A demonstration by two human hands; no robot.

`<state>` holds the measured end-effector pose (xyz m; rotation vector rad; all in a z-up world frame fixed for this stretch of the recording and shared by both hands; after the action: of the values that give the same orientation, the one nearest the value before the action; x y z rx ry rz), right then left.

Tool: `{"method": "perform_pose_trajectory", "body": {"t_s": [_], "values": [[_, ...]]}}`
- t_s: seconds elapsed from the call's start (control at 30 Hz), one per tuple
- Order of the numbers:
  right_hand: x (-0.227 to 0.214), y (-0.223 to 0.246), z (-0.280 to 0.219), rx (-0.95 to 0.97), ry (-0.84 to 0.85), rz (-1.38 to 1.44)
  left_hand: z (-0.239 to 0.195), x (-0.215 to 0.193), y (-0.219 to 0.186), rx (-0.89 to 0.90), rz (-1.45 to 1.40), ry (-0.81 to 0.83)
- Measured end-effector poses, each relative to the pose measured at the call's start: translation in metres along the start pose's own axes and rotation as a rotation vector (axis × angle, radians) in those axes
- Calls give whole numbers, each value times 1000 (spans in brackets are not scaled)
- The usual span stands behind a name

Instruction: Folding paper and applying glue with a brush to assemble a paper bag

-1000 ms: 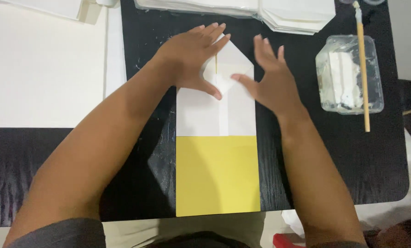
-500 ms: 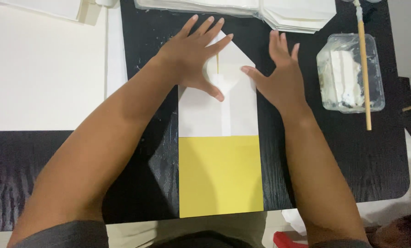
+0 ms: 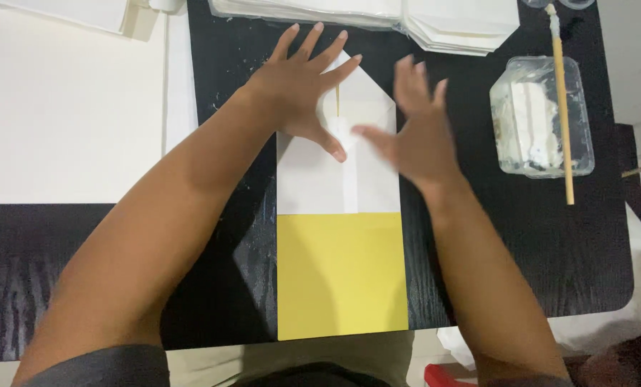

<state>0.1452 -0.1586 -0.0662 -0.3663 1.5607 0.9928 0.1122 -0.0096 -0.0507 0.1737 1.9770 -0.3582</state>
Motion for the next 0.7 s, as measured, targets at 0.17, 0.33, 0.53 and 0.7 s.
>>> {"method": "perform_pose_trajectory", "body": {"t_s": [0.17,0.33,0.53,0.7], "values": [[-17,8,-1,80,22,76,2,3,1,44,20,-72],[-33,21,-9,40,-100,117,-6,1,-2,105,-15,-125],[1,56,-5,-69,65,128,-19,7,-6,139,16,-280],[0,65,-6,11,160,79,-55,28,-24,-39,221,-478]]}}
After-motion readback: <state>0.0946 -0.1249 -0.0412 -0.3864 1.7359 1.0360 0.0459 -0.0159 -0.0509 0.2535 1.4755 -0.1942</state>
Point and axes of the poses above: each hand's wrist, its own z-axis towards the middle knuckle, its own x-axis out of the palm, y = z × x, the point moved 10 cm from there along z, towards the middle knuckle, and after that the axes turned 11 degrees about y, right-handed, at the moved point
